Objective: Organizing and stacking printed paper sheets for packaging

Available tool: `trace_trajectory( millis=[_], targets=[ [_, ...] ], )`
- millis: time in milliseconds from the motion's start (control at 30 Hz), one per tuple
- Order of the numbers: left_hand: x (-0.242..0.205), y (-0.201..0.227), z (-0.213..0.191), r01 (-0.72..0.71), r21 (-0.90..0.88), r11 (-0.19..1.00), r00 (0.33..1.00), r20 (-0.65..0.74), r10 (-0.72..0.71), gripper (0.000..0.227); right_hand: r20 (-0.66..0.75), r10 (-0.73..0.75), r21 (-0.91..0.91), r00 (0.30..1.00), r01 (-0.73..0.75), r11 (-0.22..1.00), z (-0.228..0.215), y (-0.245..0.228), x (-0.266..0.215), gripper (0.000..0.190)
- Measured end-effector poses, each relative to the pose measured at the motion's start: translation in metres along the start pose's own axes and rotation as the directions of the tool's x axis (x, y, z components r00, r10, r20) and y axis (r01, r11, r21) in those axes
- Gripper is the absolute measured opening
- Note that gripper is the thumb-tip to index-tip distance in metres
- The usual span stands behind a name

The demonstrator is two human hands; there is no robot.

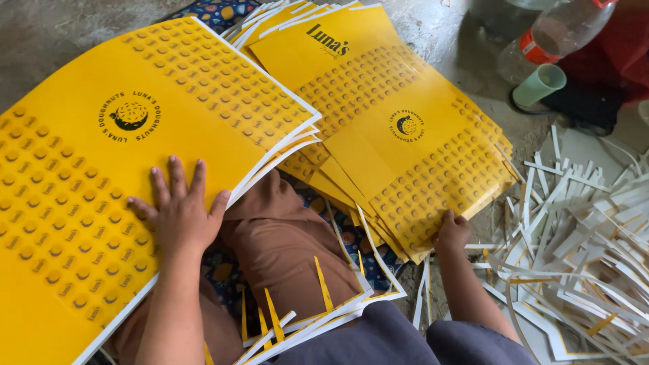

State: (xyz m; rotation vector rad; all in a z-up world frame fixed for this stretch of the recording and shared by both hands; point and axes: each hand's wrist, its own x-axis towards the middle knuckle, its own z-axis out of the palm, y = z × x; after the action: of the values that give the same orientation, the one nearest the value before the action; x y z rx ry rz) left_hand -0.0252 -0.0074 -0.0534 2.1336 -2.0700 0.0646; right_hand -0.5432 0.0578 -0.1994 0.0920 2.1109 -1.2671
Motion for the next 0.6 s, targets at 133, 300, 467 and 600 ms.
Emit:
trace_trajectory(
  millis=[133, 300, 467, 600],
  targets=[
    [0.000, 0.000, -0.013, 0.041, 0.012, 0.999, 0.996, 0.078, -0.042, 0.079, -0.050, -0.192, -0.077, 0.980, 0.187, 0.979, 0.003, 0.021, 0.017, 0.065],
    [-0.044, -0.016, -0.036, -0.014, -0.260, 0.965, 0.990, 0.131, 0.050, 0.077, -0.004, -0.750, -0.432, 0.662, 0.675, 0.598, 0.007, 0.053, 0.061, 0.097],
    [-0.129, -0.072, -0.026, 0.170, -0.090, 0.981, 0.985, 0.006, -0.170, 0.080, 0.143, -0.885, -0.368, 0.444, 0.854, 0.369, 0.024, 0.049, 0.065, 0.083],
    [-0.198, -0.119, -0.027, 0.366, 0.047, 0.930, 0.917, -0.187, -0.351, 0.091, 0.277, -0.891, -0.263, 0.360, 0.920, 0.290, 0.057, 0.029, 0.023, 0.072]
  ],
)
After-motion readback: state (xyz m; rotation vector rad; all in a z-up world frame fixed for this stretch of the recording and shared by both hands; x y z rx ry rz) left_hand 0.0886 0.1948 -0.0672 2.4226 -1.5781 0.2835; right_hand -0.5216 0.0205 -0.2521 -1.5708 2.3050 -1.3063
